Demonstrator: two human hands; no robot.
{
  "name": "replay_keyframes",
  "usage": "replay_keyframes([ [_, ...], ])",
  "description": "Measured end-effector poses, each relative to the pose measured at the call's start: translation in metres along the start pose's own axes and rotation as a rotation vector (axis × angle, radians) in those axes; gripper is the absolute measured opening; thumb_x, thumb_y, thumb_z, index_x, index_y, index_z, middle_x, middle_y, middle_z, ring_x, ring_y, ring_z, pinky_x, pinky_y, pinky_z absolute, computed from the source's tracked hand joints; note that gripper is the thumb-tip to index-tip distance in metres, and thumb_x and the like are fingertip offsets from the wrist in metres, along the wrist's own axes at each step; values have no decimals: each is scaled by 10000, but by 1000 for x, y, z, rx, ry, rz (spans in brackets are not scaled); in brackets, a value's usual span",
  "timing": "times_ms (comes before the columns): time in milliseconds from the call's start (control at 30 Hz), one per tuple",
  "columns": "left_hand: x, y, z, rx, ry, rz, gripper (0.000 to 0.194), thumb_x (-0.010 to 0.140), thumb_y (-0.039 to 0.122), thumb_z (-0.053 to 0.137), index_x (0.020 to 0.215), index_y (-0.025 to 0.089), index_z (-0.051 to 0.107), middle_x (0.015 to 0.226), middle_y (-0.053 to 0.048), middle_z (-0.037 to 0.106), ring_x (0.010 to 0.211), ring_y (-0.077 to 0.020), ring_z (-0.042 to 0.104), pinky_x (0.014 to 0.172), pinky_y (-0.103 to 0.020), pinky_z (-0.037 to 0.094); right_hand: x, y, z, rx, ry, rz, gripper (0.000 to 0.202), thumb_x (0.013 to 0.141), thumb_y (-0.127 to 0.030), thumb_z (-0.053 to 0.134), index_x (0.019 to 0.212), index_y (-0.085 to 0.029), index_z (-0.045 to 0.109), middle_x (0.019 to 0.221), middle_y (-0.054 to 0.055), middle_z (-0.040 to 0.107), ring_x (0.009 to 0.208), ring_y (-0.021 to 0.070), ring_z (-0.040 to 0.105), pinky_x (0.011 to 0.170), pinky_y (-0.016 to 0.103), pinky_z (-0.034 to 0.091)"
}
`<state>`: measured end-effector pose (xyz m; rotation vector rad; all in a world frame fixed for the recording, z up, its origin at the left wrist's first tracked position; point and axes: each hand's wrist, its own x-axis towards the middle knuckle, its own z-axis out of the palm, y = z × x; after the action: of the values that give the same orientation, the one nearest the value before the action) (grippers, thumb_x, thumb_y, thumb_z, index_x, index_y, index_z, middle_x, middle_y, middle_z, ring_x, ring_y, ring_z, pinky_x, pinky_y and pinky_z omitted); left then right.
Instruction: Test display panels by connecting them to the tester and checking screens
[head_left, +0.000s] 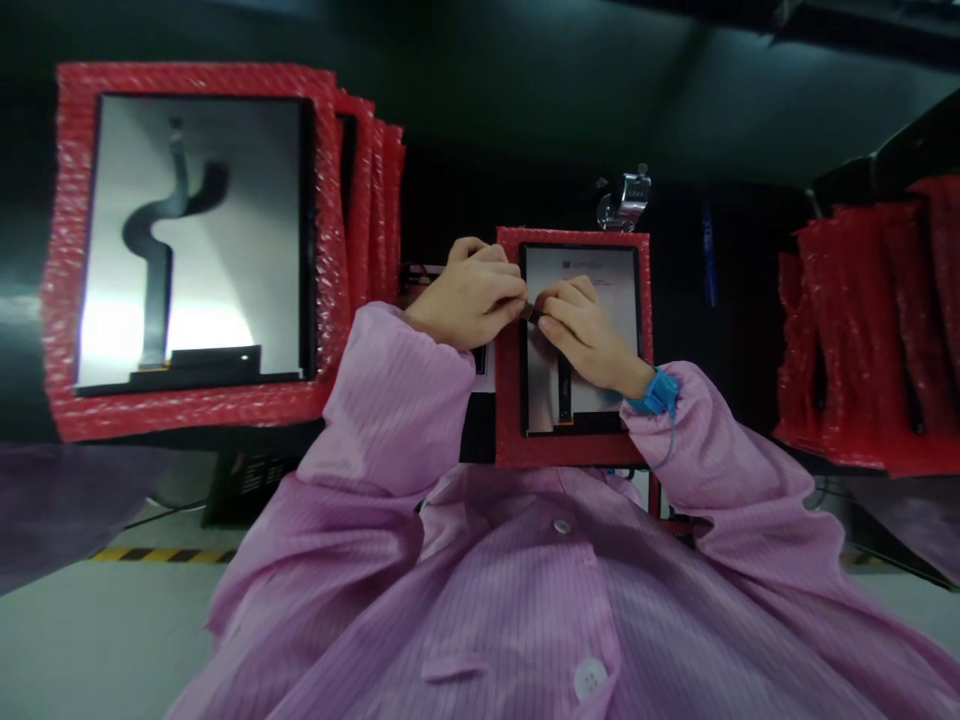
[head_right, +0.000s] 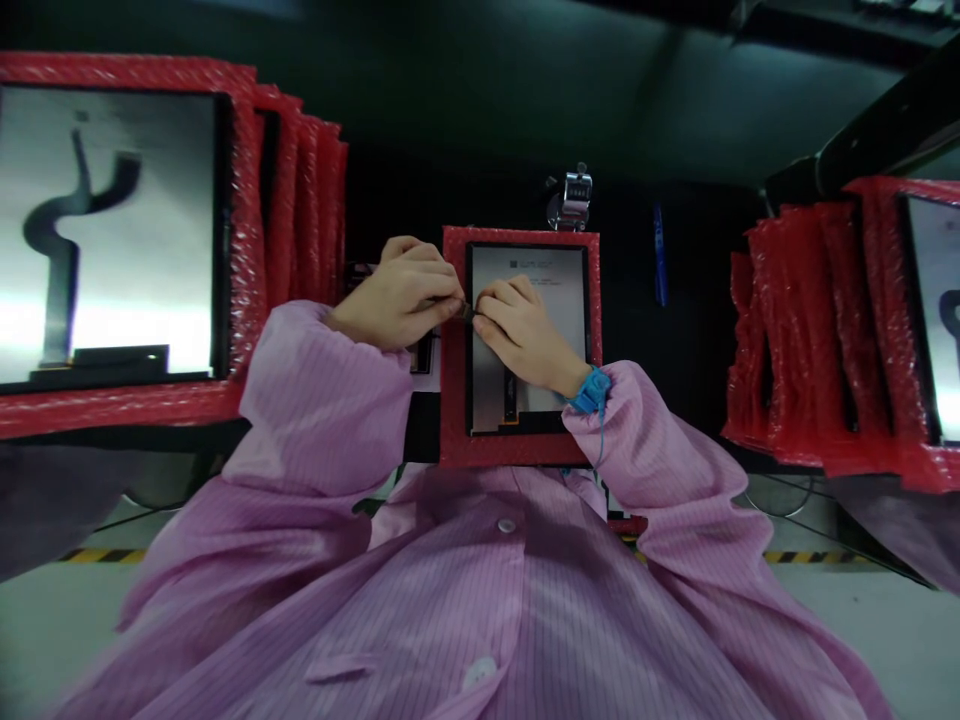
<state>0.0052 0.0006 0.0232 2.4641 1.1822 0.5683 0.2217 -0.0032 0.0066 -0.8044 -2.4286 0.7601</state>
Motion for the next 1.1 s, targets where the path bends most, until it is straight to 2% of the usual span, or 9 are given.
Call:
replay_keyframes([
  [133,0,-1,1,-20,-23,8,226,906,281,486,729,207,606,773,-20,644,919,-222,553,1015,-535,333,1,1,0,-16,-3,0,394,1062,-418,259,876,-208,535,1044,78,592,1018,241,456,968,453,366],
  [433,0,0,3,-57,18,2,227,881,282,497,698,223,617,748,-9,631,926,-243,578,1020,-554,328,1,0,1,-63,-21,10,381,1058,-404,262,881,-212,540,1049,86,588,1027,254,450,964,456,368],
  [733,0,5,-3,-4,-50,-20,223,914,272,475,736,212,595,792,-5,654,922,-204,547,1046,-491,306,0,0,2,-71,-13,23,393,1062,-417,254,892,-206,539,1056,87,598,1020,255,442,944,457,370],
  [967,-1,4,1,-48,2,7,213,894,283,481,723,228,595,762,-8,638,912,-230,558,1030,-522,321,1,1,4,-78,-14,35,371,1058,-395,271,885,-211,542,1056,81,602,1015,254,451,950,457,372],
  [1100,0,6,1,-44,-2,-15,217,894,272,473,699,231,559,747,0,620,902,-216,544,1040,-501,316,1,0,3,-73,-20,43,370,1056,-385,268,884,-212,546,1049,83,608,1006,255,454,944,458,371],
])
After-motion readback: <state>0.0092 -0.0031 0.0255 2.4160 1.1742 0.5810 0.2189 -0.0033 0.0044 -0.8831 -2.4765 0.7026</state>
